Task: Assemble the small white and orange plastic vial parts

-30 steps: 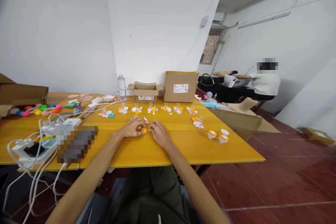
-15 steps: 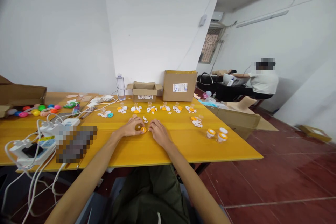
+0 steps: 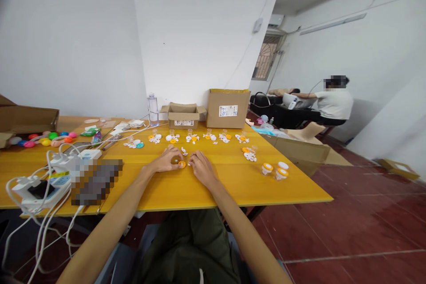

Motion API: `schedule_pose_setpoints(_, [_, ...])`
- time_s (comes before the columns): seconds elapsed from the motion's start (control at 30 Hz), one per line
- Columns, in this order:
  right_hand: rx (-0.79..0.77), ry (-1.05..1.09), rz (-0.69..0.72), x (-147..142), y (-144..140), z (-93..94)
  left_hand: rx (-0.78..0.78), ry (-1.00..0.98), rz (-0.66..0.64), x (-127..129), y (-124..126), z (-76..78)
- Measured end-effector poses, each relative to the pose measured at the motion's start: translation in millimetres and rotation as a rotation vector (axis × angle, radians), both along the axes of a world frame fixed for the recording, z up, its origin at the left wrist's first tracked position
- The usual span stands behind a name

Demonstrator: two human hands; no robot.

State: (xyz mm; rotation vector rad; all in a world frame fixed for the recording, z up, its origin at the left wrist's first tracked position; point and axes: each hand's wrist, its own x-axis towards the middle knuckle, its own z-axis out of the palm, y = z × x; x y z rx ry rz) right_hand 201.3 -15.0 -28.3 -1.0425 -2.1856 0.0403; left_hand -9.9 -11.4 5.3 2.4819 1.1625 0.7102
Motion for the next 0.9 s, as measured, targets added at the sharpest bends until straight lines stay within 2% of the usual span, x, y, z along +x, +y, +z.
schedule_pose_setpoints(0.4, [0.032,-0.036,0.036,0.0,1.7,-1.5,0.098,-0.039,0.009,3.0,-0.6,2.3])
schedule_pose_setpoints(0.9, [0.032,-0.040,0.040,-0.2,3.0,-3.9,0.079,-0.010,0.013,3.6,-0.2,2.9])
